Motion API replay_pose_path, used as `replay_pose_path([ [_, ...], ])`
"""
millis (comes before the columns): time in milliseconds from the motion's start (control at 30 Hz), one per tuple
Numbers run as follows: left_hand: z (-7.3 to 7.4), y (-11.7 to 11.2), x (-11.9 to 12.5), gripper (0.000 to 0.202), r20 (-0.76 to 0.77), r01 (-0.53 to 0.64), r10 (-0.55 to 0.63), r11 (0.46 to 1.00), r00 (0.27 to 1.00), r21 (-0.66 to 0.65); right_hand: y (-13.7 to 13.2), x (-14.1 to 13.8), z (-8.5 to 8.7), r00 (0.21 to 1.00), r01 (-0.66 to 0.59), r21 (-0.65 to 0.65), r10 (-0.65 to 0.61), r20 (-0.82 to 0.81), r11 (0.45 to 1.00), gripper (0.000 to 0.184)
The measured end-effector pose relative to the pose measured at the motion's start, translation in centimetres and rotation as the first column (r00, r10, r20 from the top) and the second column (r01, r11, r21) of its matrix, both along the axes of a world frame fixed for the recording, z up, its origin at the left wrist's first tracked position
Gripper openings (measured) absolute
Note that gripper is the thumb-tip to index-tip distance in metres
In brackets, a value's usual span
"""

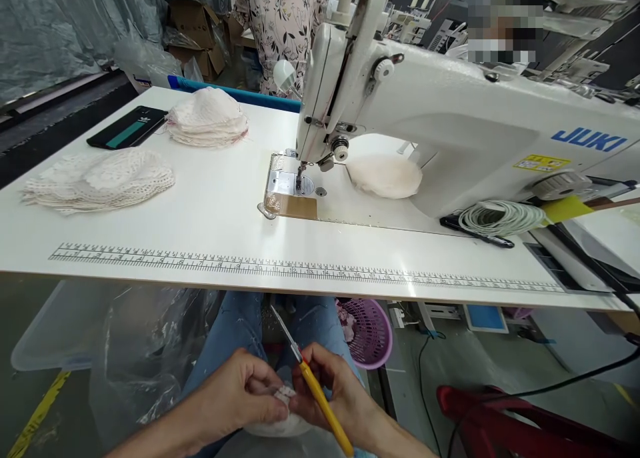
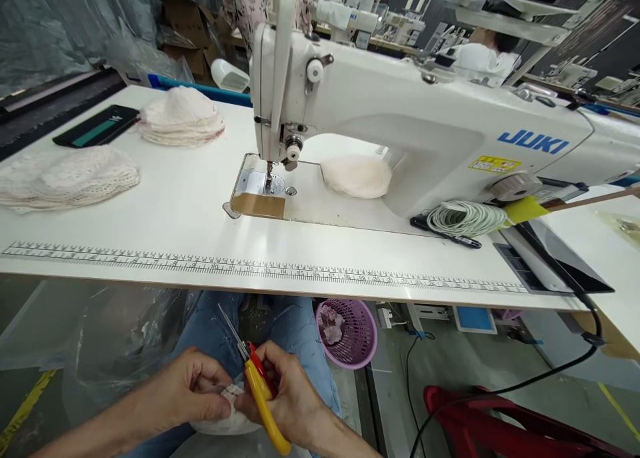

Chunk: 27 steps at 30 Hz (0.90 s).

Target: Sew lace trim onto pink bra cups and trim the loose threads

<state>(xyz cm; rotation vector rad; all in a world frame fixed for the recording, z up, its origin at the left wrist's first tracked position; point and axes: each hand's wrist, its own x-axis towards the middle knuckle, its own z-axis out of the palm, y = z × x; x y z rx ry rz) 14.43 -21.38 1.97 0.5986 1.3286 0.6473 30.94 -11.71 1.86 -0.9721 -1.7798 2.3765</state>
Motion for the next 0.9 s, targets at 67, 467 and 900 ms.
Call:
replay_pose_path([
  [67,-0.1,0.0,0.2,0.031,-0.036,-0.005,0.005,1.0,0.999,-0.005,0.0,0.1,-0.1,1.0,-0.011,0.025,0.011,0.002,1.0,0.048],
  [467,0.2,0.2,-0.7,0.038,-0.008,0.007,-0.007,1.0,1.0,-0.011,3.7,5.3,0.9,0.873,-0.48,0.549,0.309,0.378,0.684,0.051],
  [900,0.2,0.4,-0.6,0.033,-0.059,0.021,-0.022,0.999,0.998,-0.025,3.4,5.6,1.3,0.824,-0.566,0.622,0.387,0.414,0.541,0.047],
])
